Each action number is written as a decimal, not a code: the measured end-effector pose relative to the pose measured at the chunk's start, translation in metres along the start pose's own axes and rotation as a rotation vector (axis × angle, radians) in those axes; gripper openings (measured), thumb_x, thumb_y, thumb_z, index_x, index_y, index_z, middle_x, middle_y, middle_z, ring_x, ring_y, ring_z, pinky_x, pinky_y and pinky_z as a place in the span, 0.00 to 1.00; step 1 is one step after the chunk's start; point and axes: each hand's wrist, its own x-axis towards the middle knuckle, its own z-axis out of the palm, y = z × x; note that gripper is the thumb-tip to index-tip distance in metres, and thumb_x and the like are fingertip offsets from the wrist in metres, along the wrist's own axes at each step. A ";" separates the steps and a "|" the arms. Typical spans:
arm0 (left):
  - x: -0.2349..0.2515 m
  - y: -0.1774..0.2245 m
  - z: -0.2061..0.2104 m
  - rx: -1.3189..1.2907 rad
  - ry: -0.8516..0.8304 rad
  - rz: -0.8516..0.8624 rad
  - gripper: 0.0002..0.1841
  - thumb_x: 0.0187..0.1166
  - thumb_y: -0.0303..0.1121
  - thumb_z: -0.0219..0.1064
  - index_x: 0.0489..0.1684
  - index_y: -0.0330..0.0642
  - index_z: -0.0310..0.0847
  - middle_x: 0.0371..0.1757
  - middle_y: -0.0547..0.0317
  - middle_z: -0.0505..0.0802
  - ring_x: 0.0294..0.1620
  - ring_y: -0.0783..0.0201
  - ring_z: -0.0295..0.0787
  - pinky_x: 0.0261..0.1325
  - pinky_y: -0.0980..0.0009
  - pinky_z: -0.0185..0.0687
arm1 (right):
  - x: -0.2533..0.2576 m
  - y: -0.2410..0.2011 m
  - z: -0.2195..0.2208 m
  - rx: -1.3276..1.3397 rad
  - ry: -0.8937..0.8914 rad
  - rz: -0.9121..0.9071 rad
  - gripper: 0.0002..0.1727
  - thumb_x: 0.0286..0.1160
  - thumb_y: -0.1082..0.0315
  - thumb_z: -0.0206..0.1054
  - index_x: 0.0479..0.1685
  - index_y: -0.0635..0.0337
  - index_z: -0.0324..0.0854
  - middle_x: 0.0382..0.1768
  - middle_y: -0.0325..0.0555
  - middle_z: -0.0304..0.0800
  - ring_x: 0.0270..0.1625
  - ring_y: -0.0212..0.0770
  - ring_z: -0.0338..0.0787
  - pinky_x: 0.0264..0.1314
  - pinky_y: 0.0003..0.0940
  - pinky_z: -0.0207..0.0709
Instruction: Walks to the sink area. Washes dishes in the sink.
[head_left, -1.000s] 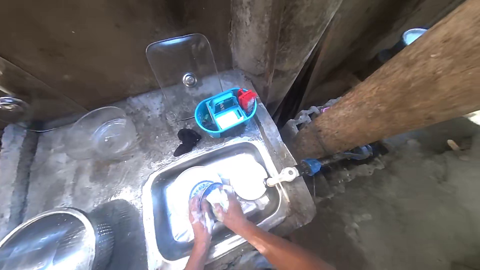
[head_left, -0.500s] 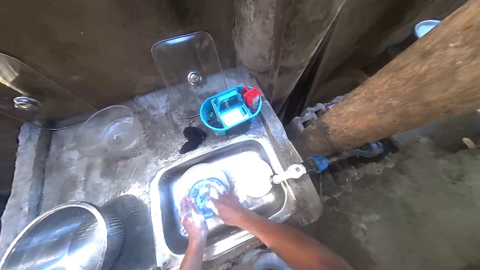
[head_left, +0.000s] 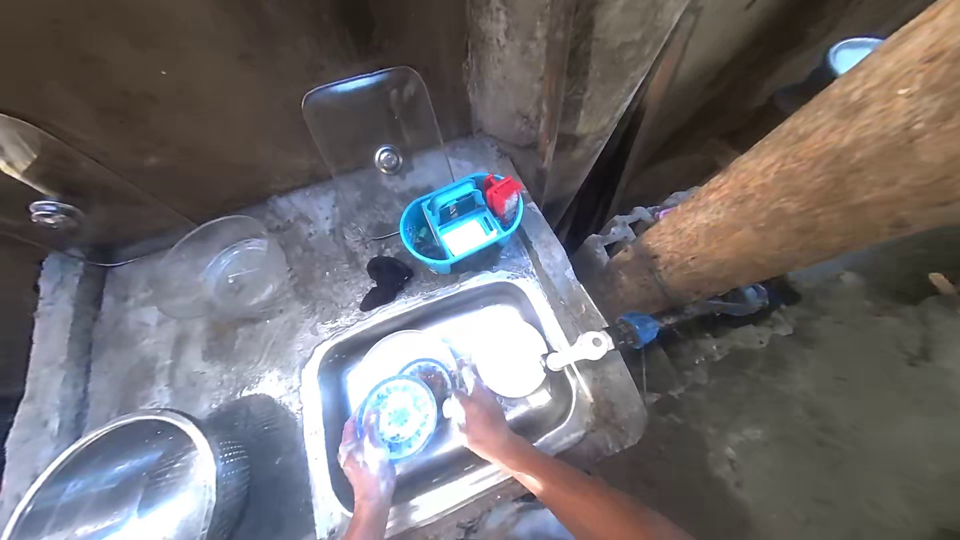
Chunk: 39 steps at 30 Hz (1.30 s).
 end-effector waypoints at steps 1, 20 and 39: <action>-0.002 -0.001 -0.001 0.019 -0.028 -0.027 0.16 0.87 0.34 0.64 0.65 0.32 0.83 0.57 0.41 0.92 0.56 0.56 0.91 0.65 0.53 0.84 | -0.005 0.002 -0.002 -0.013 -0.017 -0.024 0.24 0.78 0.58 0.64 0.70 0.57 0.84 0.93 0.59 0.54 0.91 0.61 0.62 0.87 0.57 0.64; -0.014 0.025 0.083 0.403 -0.254 0.373 0.21 0.88 0.28 0.54 0.74 0.24 0.76 0.72 0.25 0.83 0.75 0.32 0.79 0.81 0.42 0.66 | -0.021 -0.032 -0.033 0.701 0.378 0.045 0.34 0.78 0.65 0.66 0.81 0.75 0.66 0.69 0.66 0.84 0.72 0.48 0.85 0.79 0.41 0.76; 0.005 0.013 0.029 0.354 -0.426 0.459 0.14 0.85 0.29 0.61 0.61 0.28 0.77 0.37 0.44 0.90 0.35 0.56 0.89 0.45 0.56 0.87 | 0.080 0.024 -0.137 -0.202 0.445 0.046 0.28 0.72 0.60 0.77 0.72 0.61 0.82 0.71 0.68 0.81 0.74 0.66 0.81 0.74 0.62 0.75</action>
